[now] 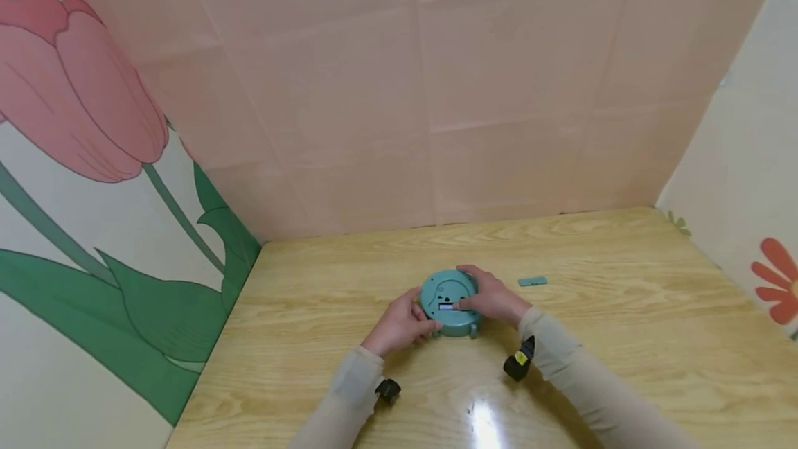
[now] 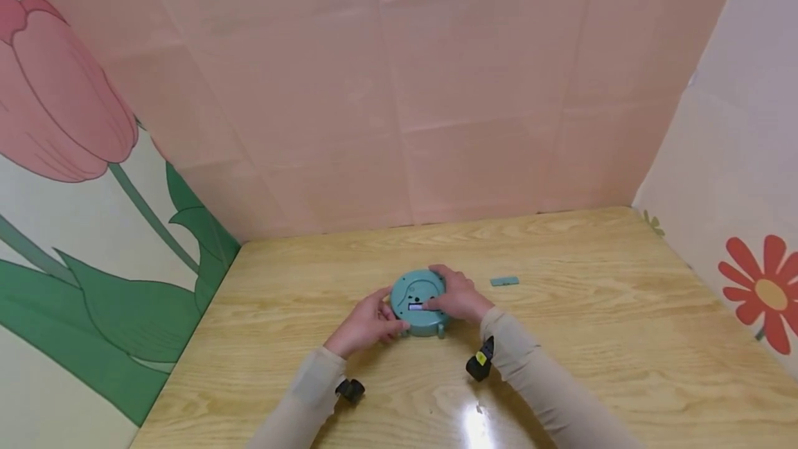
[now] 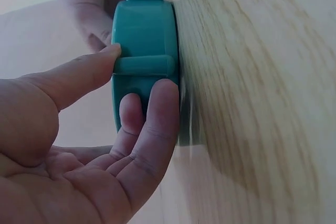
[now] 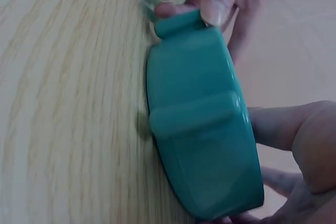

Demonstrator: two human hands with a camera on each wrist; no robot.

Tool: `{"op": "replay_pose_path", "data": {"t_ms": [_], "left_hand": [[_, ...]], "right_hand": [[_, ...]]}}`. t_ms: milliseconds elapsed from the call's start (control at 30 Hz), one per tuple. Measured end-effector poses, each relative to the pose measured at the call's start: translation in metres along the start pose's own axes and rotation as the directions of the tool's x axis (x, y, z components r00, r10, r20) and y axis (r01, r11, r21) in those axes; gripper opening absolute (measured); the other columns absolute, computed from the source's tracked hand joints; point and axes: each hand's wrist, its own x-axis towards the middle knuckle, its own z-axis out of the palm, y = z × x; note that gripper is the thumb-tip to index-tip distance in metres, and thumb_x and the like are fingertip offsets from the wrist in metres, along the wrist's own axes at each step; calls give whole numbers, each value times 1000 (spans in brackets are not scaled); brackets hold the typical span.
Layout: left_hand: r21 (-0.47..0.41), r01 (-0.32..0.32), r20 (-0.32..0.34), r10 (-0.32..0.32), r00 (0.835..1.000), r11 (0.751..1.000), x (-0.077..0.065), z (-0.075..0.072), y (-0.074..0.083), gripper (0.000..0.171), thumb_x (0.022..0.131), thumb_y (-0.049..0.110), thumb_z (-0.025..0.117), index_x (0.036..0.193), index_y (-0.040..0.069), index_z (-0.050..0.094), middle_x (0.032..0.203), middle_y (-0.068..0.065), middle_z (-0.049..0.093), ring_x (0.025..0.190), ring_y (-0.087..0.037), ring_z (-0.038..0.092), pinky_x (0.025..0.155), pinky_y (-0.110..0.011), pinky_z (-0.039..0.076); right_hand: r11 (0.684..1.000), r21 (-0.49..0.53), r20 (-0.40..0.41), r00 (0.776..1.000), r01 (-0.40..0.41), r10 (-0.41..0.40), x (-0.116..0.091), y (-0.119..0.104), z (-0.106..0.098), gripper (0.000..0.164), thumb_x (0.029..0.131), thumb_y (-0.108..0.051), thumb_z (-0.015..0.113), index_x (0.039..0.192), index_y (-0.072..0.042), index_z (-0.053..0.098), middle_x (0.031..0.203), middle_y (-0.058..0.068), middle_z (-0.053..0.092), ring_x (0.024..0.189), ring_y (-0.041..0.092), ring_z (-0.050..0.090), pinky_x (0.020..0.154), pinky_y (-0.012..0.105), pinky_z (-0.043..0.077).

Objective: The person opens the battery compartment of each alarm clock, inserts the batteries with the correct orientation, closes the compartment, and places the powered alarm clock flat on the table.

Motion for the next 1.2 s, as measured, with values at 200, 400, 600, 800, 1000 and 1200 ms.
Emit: {"op": "replay_pose_path", "data": {"t_ms": [200,400,600,800,1000,1200], "left_hand": [[-8,23,11,-23,1000,1000,1,2,0,84,87,18,80,155,7,32,83,-7,64,71,-23,68,62,-35,59],[-17,19,7,-19,1000,1000,1,3,-1,83,87,19,80,154,7,34,84,-7,64,70,-22,67,62,-34,59],[52,0,-28,2,1000,999,-1,1,-1,84,86,23,81,153,5,34,84,-6,62,65,-17,59,57,-29,53],[252,-1,-120,33,992,968,-5,2,5,82,87,33,79,151,3,37,102,-8,63,88,-18,60,75,-34,54],[298,-24,-161,75,984,954,-8,3,10,79,88,32,79,150,4,41,120,-16,59,108,-30,59,91,-46,53],[303,-83,-122,125,985,949,-11,3,8,82,83,30,84,150,8,43,140,-17,53,129,-35,51,105,-52,46]], "right_hand": [[997,76,33,999,10,-13,-4,5,-7,81,87,-22,80,154,-13,35,155,27,34,142,48,32,112,66,28],[996,94,42,999,10,-14,-9,4,-9,76,90,-19,76,154,-12,35,153,31,35,140,50,33,111,67,30],[995,100,36,999,18,-21,-5,6,-10,75,90,-21,76,153,-12,37,151,29,38,139,48,37,111,65,31],[993,116,-25,1000,11,-8,-6,11,-15,68,97,-32,66,151,-2,37,142,29,47,126,42,51,99,54,48],[999,11,-140,990,38,-36,-12,24,-35,48,101,-26,60,139,2,51,121,24,62,95,27,66,75,37,56],[947,-287,-254,942,143,-219,-18,42,-60,22,94,-15,67,108,2,72,96,13,70,85,25,63,73,41,53]]}}
